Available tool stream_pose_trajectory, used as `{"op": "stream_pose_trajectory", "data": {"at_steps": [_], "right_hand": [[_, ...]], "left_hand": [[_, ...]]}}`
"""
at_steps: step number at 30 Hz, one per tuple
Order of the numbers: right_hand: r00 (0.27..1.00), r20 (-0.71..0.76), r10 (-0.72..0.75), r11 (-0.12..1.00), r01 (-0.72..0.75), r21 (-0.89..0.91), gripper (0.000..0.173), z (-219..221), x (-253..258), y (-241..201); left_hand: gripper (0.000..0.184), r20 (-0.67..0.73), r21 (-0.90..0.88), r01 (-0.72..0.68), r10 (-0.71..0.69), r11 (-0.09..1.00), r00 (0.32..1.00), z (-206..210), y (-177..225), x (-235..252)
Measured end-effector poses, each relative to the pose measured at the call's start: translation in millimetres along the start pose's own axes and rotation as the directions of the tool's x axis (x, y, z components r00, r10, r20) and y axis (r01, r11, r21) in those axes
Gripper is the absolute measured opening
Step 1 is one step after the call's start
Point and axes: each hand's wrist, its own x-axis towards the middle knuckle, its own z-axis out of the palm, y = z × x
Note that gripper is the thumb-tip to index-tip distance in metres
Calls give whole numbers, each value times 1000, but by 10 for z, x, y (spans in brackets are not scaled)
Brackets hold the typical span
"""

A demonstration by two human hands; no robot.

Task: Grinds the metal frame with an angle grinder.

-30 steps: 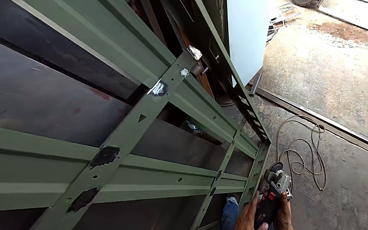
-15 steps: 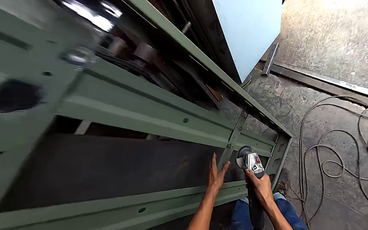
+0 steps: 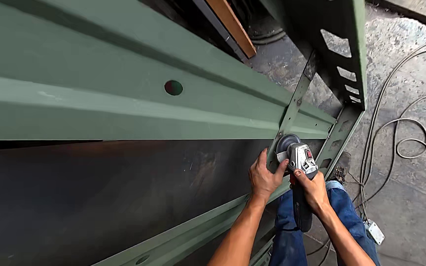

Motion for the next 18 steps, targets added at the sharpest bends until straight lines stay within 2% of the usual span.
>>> {"op": "stream_pose_trajectory", "data": {"at_steps": [4, 7, 10, 13, 15, 18], "right_hand": [[999, -4, -37, 999, 37, 37, 70, -1, 7, 52], [997, 11, -72, 997, 72, 2, 68, -28, 51, 70], [996, 27, -90, 994, 91, -58, 67, -47, 128, 56], [995, 38, -97, 992, 100, -72, 68, -81, 157, 45], [992, 51, -119, 989, 123, -85, 65, -116, 156, 53], [984, 103, -147, 987, 152, -51, 68, -164, 178, 35]], "left_hand": [[64, -42, -51, 4, -6, 999, 999, 23, -34, -7], [58, 4, -66, 58, -58, 996, 998, -9, -27, -8], [50, 128, 70, 102, -111, 992, 986, -117, 53, 91], [64, 139, 243, 9, -44, 970, 989, -103, 11, 121], [66, 82, 212, -48, 31, 976, 996, -16, -60, 87], [65, 32, 96, -47, 44, 994, 999, 2, -111, 100]]}}
